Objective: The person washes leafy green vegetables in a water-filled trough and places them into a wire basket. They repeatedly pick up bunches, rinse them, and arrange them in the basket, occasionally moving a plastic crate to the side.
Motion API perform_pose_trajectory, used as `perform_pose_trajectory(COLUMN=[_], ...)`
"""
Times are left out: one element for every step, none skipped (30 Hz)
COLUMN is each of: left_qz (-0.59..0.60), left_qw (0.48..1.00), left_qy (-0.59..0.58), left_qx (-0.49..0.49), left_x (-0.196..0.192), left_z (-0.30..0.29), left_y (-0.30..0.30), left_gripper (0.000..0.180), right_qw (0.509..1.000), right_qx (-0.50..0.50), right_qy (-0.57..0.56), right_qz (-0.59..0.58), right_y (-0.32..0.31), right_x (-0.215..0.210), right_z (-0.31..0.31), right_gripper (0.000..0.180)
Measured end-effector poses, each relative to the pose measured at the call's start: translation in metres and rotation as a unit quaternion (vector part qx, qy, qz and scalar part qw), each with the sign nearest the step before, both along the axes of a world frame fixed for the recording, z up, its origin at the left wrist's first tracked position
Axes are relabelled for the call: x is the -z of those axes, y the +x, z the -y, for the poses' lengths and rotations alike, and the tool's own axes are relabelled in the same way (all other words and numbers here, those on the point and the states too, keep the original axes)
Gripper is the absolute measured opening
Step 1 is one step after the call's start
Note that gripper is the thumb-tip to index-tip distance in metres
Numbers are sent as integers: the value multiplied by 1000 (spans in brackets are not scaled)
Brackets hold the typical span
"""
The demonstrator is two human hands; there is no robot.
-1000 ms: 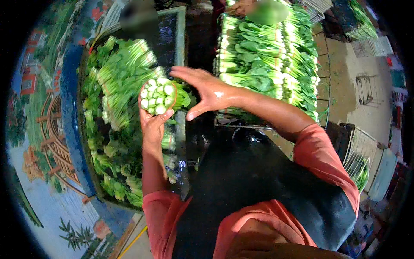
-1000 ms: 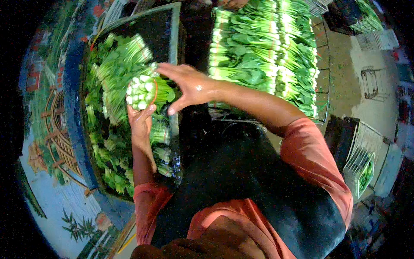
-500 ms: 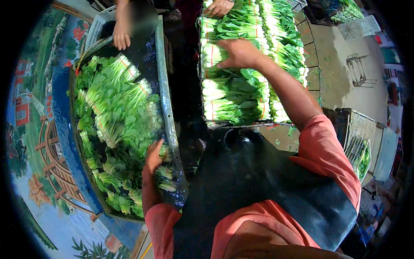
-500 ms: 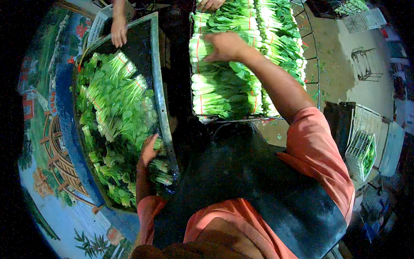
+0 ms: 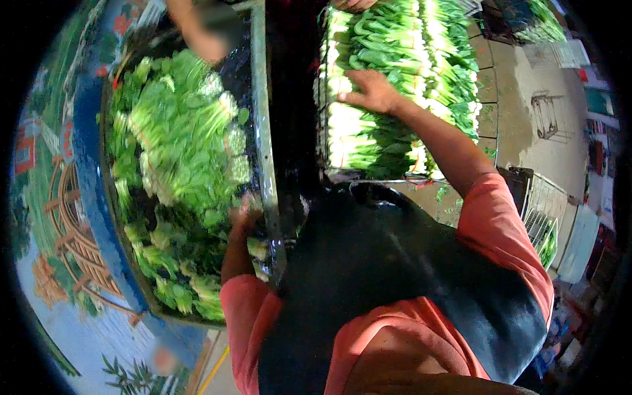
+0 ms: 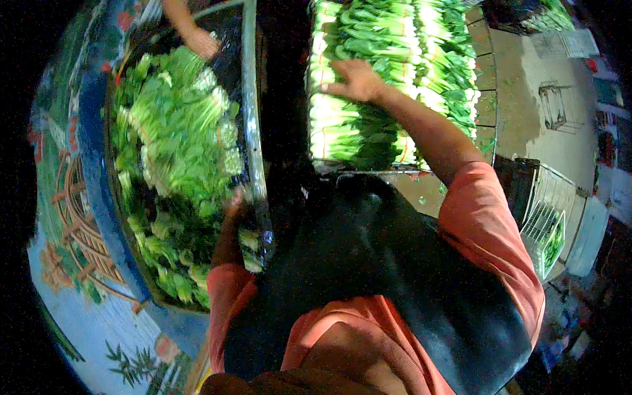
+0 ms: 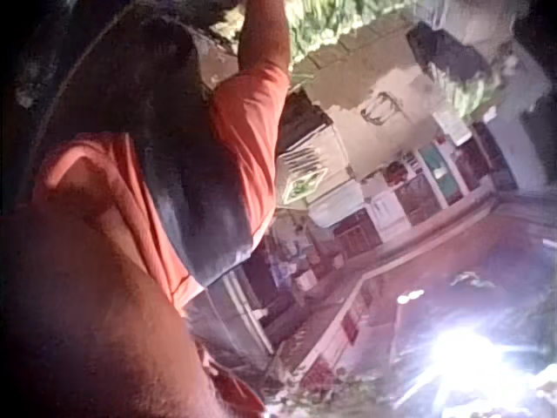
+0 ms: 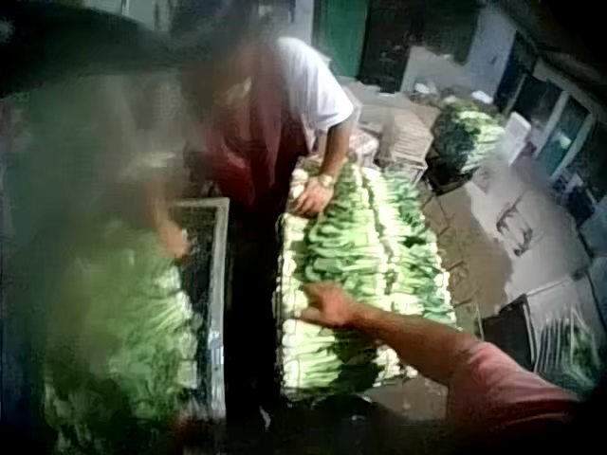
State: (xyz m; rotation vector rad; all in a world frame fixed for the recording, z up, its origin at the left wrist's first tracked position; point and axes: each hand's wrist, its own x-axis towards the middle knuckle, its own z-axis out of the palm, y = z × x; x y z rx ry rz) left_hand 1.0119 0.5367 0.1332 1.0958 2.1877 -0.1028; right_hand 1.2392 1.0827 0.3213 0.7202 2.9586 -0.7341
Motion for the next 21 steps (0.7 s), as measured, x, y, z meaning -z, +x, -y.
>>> perform_pose_trajectory(left_qz=[162, 352, 425, 423, 412, 392, 371, 357, 322, 321, 323, 315, 314, 314, 313, 323, 337, 364, 389, 391, 389], left_qw=[970, 870, 801, 785, 770, 771, 773, 767, 787, 767, 747, 739, 730, 720, 708, 694, 678, 644, 630, 622, 614], left_qy=[106, 209, 250, 270, 293, 315, 339, 370, 401, 420, 440, 469, 496, 522, 545, 566, 586, 598, 607, 611, 616], left_qx=[-149, -273, -339, -363, -390, -390, -387, -383, -341, -363, -380, -366, -349, -332, -322, -306, -289, -309, -289, -295, -303], left_x=[-12, -24, -45, -80, -112, -143, -171, -199, -225, -257, -286, -302, -310, -314, -316, -318, -321, -328, -333, -338, -341], left_z=[12, -6, -8, -27, -32, -34, -39, -44, -55, -72, -89, -104, -117, -131, -146, -164, -190, -214, -239, -264, -284], left_y=[-3, -16, -16, -12, -9, -5, -1, 5, 10, 18, 26, 30, 34, 37, 38, 41, 45, 59, 69, 82, 91], left_gripper=[68, 71, 74, 76, 78, 83, 89, 99, 104, 106, 109, 111, 113, 115, 119, 118, 118, 116, 103, 95, 87], right_qw=[999, 998, 996, 996, 993, 990, 985, 984, 981, 977, 970, 961, 952, 940, 928, 918, 909, 893, 874, 825, 784], right_qx=[-4, 17, 15, 16, 11, -2, -13, -35, -31, -58, -84, -125, -162, -190, -218, -220, -219, -200, -175, -119, -95], right_qy=[-25, -24, -25, 18, 57, 71, 86, 35, -9, -64, -117, -139, -157, -170, -181, -203, -220, -300, -373, -480, -499], right_qz=[-20, -50, -84, -91, -105, -126, -148, -173, -192, -193, -194, -202, -207, -225, -242, -262, -279, -269, -258, -274, -357], right_y=[-4, 15, 22, 31, 31, 29, 26, 17, 12, 4, -5, -14, -22, -33, -43, -51, -57, -61, -61, -58, -59], right_x=[-9, -15, -19, -27, -40, -48, -59, -82, -89, -99, -113, -119, -119, -116, -114, -115, -116, -118, -123, -127, -128], right_z=[-1, -15, -25, -28, -24, -19, -12, 6, 22, 41, 58, 74, 91, 105, 117, 128, 132, 135, 131, 127, 116], right_gripper=[83, 78, 72, 67, 62, 61, 59, 57, 56, 59, 63, 70, 77, 87, 97, 104, 111, 112, 114, 109, 99])
